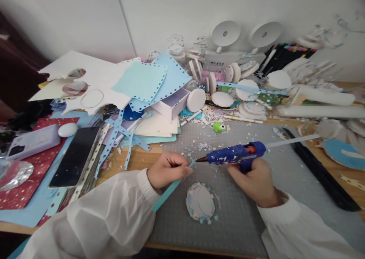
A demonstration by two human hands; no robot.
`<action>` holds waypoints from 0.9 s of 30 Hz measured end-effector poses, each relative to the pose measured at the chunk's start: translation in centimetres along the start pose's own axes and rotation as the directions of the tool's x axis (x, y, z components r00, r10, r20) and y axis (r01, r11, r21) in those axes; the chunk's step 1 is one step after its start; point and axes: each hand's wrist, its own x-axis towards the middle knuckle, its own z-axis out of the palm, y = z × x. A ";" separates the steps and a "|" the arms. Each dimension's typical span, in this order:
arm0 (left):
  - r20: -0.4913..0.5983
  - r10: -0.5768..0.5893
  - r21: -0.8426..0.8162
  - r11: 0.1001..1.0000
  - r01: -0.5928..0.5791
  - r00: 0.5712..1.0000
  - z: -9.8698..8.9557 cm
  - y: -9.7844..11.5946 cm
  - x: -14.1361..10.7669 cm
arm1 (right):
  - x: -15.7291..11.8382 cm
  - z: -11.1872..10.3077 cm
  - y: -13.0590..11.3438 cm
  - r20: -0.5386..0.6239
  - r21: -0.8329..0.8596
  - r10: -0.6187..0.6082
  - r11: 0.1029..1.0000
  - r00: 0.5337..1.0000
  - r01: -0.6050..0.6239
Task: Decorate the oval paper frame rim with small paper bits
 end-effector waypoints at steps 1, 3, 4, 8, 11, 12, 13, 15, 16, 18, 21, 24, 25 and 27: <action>0.003 0.001 -0.002 1.000 -0.001 1.000 0.0 0.0 0.0 | 0.0 0.0 0.0 -0.005 -0.007 -0.006 1.000 1.000 0.006; 0.011 0.007 -0.007 1.000 -0.007 1.000 0.0 0.0 0.0 | 0.0 0.0 0.0 -0.015 -0.023 -0.018 1.000 1.000 0.017; 0.012 0.008 -0.011 1.000 -0.008 1.000 0.0 0.0 0.0 | 0.0 0.0 -0.1 -0.022 -0.032 -0.024 0.999 0.999 0.023; -0.004 -0.003 -0.026 1.000 0.002 1.000 -0.1 -0.1 0.0 | 0.0 -0.2 -0.2 -0.064 -0.093 -0.056 0.994 0.996 0.049; -0.025 -0.029 -0.043 0.999 0.028 0.999 -0.2 -0.2 0.0 | 0.1 -0.2 0.3 -0.097 -0.150 -0.095 0.985 0.991 0.079; -0.037 -0.038 -0.052 0.998 0.036 0.999 -0.2 -0.1 0.0 | 0.1 -0.2 0.6 -0.111 -0.170 -0.110 0.981 0.988 0.090; -0.050 -0.044 -0.063 0.997 0.041 0.998 -0.2 -0.1 0.0 | 0.1 -0.2 1.0 -0.125 -0.190 -0.126 0.977 0.984 0.101; -0.072 -0.045 -0.082 0.996 0.039 0.996 -0.2 0.1 -0.1 | 0.2 -0.2 1.9 -0.139 -0.237 -0.163 0.963 0.977 0.127; -0.076 -0.045 -0.088 0.995 0.038 0.996 -0.2 0.2 -0.1 | 0.3 -0.2 2.3 -0.127 -0.264 -0.183 0.954 0.975 0.145; -0.073 -0.045 -0.092 0.995 0.039 0.996 -0.2 0.3 -0.1 | 0.5 -0.2 2.9 -0.050 -0.295 -0.236 0.932 0.971 0.211; -0.069 -0.046 -0.094 0.995 0.039 0.997 -0.2 0.3 0.0 | 0.9 -0.5 3.1 0.118 -0.269 -0.319 0.901 0.940 0.340; -0.081 -0.040 -0.102 0.994 0.031 0.996 -0.2 0.1 0.0 | 0.9 -1.1 2.8 0.188 -0.269 -0.364 0.874 0.912 0.405; -0.081 -0.040 -0.107 0.994 0.031 0.996 -0.2 0.0 0.0 | 0.8 -1.4 2.7 0.197 -0.283 -0.363 0.869 0.911 0.407; -0.077 -0.045 -0.118 0.992 0.036 0.996 -0.2 -0.2 -0.1 | 0.2 -2.0 2.5 0.215 -0.308 -0.347 0.863 0.913 0.400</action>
